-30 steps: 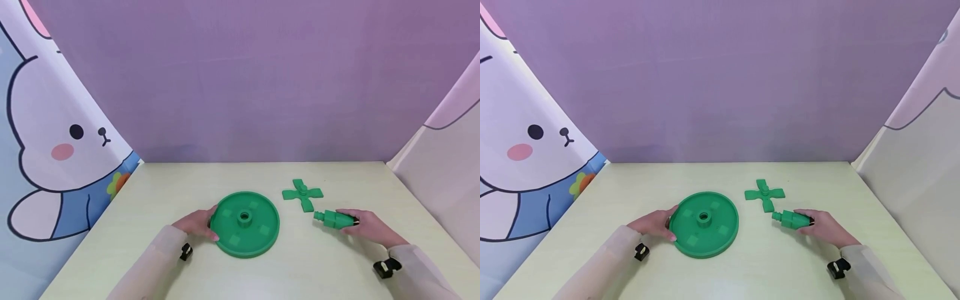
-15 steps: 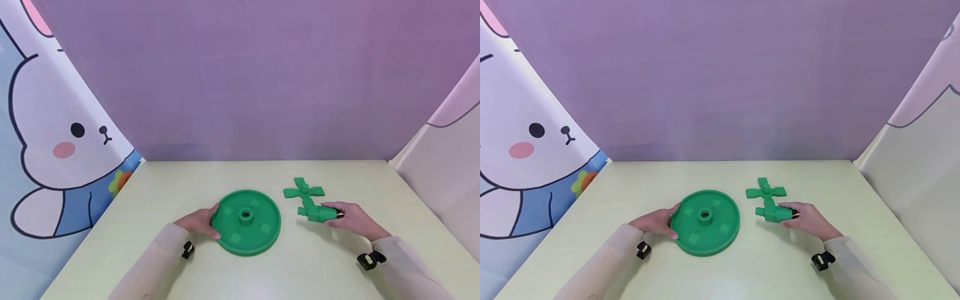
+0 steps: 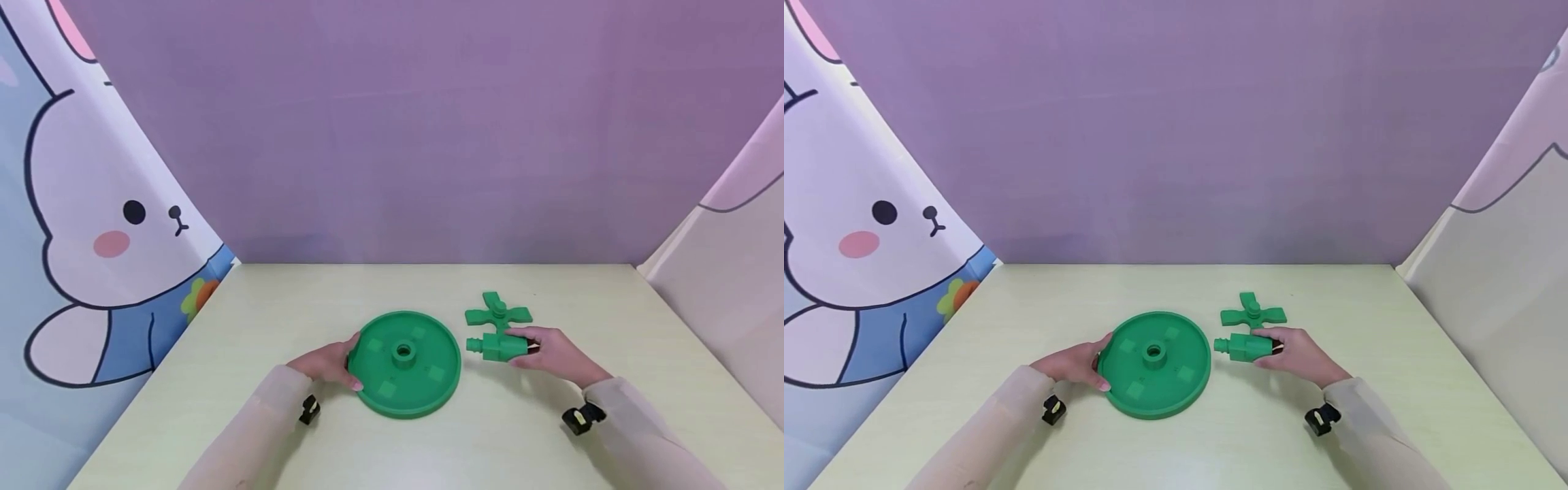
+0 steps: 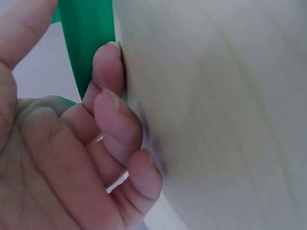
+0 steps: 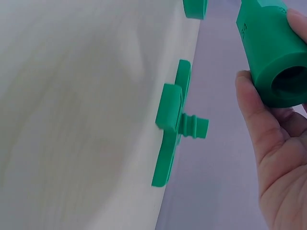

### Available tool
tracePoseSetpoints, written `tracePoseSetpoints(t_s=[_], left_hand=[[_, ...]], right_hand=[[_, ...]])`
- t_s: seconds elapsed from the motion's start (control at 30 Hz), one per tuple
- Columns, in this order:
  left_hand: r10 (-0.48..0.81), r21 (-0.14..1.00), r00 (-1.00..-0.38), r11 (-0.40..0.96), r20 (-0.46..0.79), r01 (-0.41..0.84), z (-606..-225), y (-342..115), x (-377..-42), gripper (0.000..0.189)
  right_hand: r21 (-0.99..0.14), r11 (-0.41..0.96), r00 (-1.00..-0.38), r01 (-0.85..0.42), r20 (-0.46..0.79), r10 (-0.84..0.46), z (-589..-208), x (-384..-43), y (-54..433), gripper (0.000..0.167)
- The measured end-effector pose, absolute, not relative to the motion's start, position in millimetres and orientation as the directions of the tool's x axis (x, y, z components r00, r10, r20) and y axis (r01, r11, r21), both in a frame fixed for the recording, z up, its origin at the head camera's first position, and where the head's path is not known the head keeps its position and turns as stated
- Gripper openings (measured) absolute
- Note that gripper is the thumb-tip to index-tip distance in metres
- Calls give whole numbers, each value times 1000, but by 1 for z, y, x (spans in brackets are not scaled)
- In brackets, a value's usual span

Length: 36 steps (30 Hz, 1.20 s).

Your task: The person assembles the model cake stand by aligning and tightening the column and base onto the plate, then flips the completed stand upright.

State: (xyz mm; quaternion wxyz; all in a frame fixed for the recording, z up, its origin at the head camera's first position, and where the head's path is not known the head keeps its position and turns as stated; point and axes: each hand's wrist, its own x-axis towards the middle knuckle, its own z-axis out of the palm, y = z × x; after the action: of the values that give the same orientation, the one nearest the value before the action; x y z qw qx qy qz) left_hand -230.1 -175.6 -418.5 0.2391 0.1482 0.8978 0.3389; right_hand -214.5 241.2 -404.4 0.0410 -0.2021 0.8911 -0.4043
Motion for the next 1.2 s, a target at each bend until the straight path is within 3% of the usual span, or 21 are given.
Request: tracePoseSetpoints(t_s=[0.4,0.77,1.2], left_hand=[[428,675,-842,730,-328,108,-419,-174,-230,111],[441,696,-840,710,-317,110,-418,-175,-229,111],[454,704,-838,700,-303,125,-417,-173,-229,111]], right_hand=[[-710,591,-898,-382,136,-418,-408,-222,223,56],[-668,571,-846,-478,176,-503,-413,-231,202,55],[-709,512,-825,-485,176,-537,-414,-238,178,53]])
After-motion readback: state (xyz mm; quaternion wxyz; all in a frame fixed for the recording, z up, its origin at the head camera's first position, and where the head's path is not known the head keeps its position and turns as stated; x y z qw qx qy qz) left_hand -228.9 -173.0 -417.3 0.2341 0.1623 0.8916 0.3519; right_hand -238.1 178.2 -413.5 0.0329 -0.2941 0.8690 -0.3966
